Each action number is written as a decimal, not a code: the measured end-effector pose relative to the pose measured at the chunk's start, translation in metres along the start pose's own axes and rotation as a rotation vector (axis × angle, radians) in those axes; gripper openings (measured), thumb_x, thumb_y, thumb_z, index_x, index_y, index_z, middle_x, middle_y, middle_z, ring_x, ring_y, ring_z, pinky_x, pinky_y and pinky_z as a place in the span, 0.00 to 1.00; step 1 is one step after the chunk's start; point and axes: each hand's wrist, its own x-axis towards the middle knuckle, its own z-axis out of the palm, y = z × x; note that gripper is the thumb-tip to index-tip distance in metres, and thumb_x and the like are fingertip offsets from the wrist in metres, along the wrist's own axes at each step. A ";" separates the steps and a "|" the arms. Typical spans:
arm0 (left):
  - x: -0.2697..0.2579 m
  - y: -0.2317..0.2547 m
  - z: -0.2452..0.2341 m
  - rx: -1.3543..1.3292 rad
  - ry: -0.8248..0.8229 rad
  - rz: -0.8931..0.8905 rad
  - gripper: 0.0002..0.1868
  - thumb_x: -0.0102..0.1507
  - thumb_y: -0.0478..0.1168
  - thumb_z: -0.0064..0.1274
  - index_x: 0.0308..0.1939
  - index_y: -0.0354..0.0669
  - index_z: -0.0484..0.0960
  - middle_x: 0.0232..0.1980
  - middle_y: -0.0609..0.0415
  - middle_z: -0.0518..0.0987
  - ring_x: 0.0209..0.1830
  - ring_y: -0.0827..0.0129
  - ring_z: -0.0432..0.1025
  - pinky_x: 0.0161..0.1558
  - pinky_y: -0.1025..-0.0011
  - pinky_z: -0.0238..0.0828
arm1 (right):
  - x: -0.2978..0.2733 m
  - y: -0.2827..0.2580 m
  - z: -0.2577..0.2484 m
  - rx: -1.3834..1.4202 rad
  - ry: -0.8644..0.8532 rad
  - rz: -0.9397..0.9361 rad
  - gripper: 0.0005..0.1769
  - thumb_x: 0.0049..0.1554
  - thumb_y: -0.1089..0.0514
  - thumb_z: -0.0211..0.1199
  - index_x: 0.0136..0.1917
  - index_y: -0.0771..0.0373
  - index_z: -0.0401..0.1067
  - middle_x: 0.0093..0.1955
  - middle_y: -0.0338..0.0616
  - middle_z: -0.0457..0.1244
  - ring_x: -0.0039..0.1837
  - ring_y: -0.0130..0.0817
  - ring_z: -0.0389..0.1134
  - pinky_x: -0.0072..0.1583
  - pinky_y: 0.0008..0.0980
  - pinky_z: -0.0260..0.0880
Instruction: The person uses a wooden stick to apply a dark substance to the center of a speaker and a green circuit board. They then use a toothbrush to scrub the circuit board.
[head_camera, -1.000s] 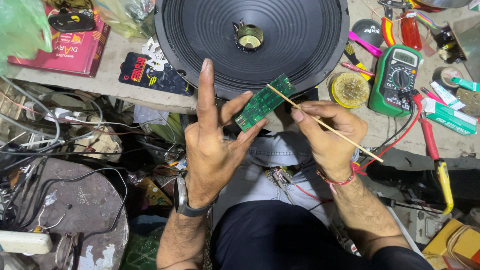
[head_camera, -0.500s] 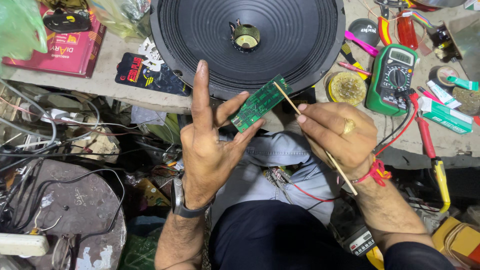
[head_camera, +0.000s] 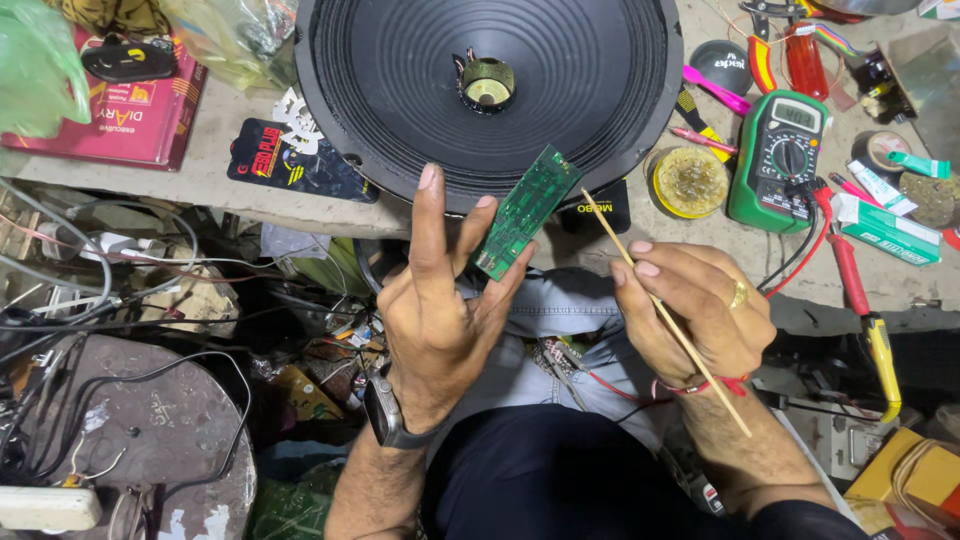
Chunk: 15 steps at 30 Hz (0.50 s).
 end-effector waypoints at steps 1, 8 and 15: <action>-0.001 0.000 -0.001 0.008 -0.004 0.003 0.45 0.68 0.32 0.68 0.76 0.27 0.49 0.76 0.32 0.66 0.59 0.57 0.81 0.56 0.68 0.82 | 0.001 0.001 0.003 -0.022 0.008 -0.024 0.17 0.57 0.74 0.78 0.51 0.68 0.71 0.52 0.52 0.70 0.53 0.44 0.75 0.52 0.34 0.78; 0.000 0.004 0.002 0.015 -0.005 -0.020 0.44 0.68 0.33 0.68 0.76 0.25 0.51 0.73 0.34 0.69 0.61 0.57 0.81 0.57 0.69 0.83 | 0.019 -0.009 0.011 -0.045 -0.088 -0.104 0.16 0.53 0.72 0.78 0.49 0.69 0.73 0.50 0.53 0.70 0.52 0.45 0.74 0.52 0.37 0.77; 0.003 0.004 0.001 0.011 0.009 0.032 0.43 0.68 0.30 0.67 0.74 0.24 0.51 0.72 0.26 0.68 0.61 0.53 0.80 0.59 0.67 0.83 | 0.023 -0.013 0.016 0.031 -0.082 -0.040 0.14 0.54 0.72 0.78 0.48 0.68 0.73 0.48 0.53 0.71 0.48 0.41 0.75 0.50 0.32 0.76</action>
